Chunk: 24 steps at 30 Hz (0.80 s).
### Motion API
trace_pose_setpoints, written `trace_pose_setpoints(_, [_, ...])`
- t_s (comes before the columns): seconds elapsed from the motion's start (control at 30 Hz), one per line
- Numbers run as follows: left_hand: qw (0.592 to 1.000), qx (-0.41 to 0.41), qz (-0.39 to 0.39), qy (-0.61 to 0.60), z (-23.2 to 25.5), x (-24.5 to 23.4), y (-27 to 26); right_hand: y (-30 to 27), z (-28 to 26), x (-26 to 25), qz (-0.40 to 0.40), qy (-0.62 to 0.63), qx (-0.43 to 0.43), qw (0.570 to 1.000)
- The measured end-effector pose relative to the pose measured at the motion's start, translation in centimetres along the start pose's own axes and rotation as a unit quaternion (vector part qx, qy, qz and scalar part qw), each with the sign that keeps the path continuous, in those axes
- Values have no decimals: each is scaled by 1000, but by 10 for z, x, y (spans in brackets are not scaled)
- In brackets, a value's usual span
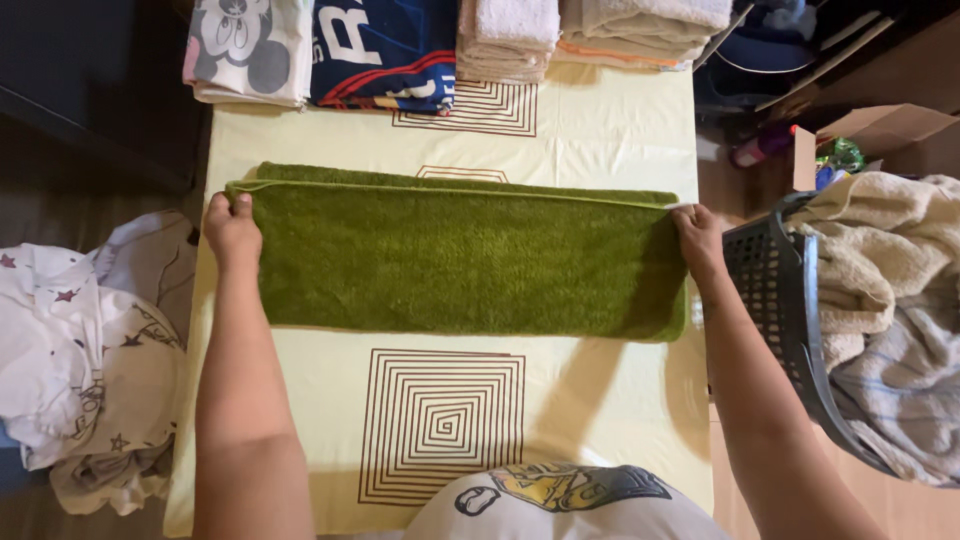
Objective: The person folds a white towel and a green towel on a table, smoothing and aligning edges, then stacks them with other folded towels. The person then picks up a striped towel from a laundry basket and begins to unfold it.
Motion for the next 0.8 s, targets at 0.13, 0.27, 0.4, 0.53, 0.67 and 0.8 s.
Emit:
trace_pose_setpoints(0.13, [999,36,38,15,18,-1,1,7,7,2,20,80,-62,995])
trace_pose_setpoints(0.27, [999,-11,39,30,23,7,4,11,7,4,46,-11,-41,998])
trace_pose_setpoints(0.4, [985,-90,7,150,8,24,8,12,0,13,79,-126,-6,989])
trace_pose_setpoints(0.53, [977,-30,60,204,-1,30,11,13,-7,10,106,-245,59,962])
trace_pose_setpoints(0.67, [971,-16,62,229,2,28,9,13,-15,-2,140,-232,32,962])
trace_pose_setpoints(0.8, [982,-70,22,177,19,20,2,5,-30,-12,166,-239,68,954])
Point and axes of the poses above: each hand's wrist, its own y-axis towards the middle knuckle, its own x-axis out of the palm, z = x × y, the point moved 5 cm from there along y, towards the middle knuckle, and after that the axes turned 8 degrees about -z, right-handed, at the moved point
